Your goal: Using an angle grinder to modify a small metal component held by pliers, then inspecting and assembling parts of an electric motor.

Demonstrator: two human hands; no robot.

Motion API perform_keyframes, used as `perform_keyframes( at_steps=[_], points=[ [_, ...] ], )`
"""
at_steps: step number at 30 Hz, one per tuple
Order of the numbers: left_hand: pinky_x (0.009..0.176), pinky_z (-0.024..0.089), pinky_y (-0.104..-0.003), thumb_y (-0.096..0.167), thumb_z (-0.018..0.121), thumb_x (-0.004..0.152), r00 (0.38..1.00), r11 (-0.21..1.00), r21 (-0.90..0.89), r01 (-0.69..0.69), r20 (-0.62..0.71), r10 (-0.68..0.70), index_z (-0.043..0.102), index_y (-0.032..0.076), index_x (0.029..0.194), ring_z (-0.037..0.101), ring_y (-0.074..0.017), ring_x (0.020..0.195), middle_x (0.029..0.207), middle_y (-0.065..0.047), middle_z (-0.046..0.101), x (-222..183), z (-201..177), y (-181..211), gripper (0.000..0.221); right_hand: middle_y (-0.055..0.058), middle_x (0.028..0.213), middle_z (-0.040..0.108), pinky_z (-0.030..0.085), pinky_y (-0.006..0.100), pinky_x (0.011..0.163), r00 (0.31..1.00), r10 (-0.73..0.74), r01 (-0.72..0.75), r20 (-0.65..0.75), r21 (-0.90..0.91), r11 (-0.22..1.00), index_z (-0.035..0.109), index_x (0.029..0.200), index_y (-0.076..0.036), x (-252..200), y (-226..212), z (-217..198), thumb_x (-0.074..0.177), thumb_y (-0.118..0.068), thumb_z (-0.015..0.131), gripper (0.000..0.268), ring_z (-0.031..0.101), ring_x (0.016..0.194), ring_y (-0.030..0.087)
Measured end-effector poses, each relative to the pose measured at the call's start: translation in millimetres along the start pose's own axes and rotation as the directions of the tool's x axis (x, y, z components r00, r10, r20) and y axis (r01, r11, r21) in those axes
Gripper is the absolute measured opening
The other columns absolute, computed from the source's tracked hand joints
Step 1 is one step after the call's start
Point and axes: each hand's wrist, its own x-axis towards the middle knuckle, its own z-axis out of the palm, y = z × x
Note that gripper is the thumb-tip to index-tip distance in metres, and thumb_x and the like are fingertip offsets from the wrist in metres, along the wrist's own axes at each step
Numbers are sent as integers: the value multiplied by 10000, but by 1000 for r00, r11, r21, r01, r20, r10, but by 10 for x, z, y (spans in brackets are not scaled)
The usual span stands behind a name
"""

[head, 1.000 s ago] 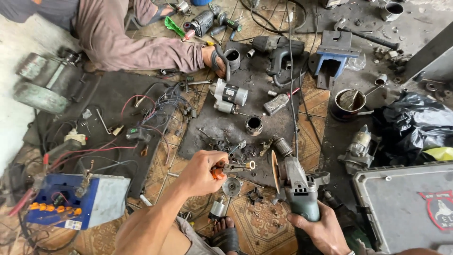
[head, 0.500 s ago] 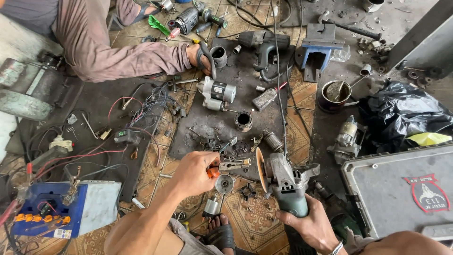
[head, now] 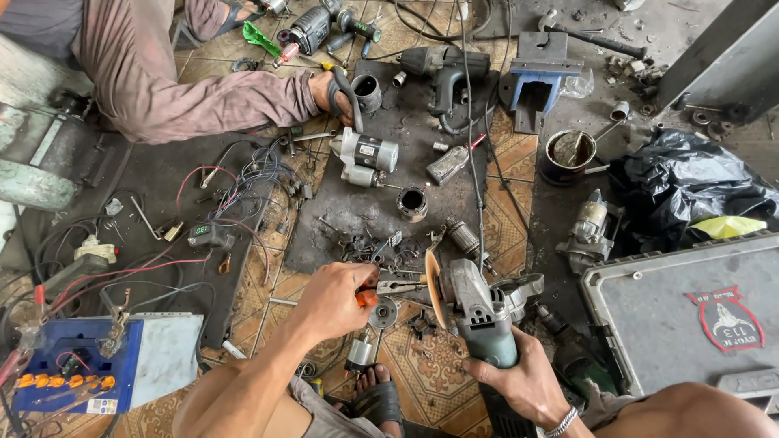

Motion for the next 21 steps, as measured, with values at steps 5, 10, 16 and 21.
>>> perform_keyframes(
  at_steps=[5, 10, 16, 21],
  points=[
    [424, 396, -292, 4, 683, 685, 988, 992, -87, -88, -135, 76, 611, 77, 713, 477, -124, 435, 605, -5, 661, -40, -132, 110, 106, 182, 928, 852, 623, 345, 733, 999, 32, -32, -15, 3, 999, 778, 1141, 46, -5, -31, -22, 560, -43, 932, 608, 766, 746, 267],
    [449, 333, -278, -27, 676, 640, 974, 973, -171, -157, -189, 124, 547, 85, 676, 412, -108, 473, 583, 19, 607, -52, -178, 141, 175, 189, 898, 846, 629, 351, 707, 998, 55, -56, -32, -18, 998, 787, 1134, 44, 11, -35, -54, 562, -51, 945, 601, 771, 717, 282],
    [461, 286, -257, -36, 689, 633, 952, 926, -259, -274, -210, 223, 465, 99, 628, 354, -102, 494, 565, 26, 523, -39, -143, 70, 262, 200, 934, 851, 626, 365, 740, 997, 59, -61, -39, -27, 998, 779, 1155, 48, 11, 0, -95, 586, -58, 928, 597, 785, 762, 293],
    [493, 264, -262, -71, 673, 634, 932, 837, -423, -346, -254, 257, 418, 122, 640, 339, -104, 506, 590, 41, 472, -51, -136, 73, 320, 212, 947, 851, 580, 378, 812, 994, 81, -77, -79, 47, 996, 786, 1145, 85, 0, 30, -80, 619, 54, 907, 540, 744, 832, 291]
  ],
)
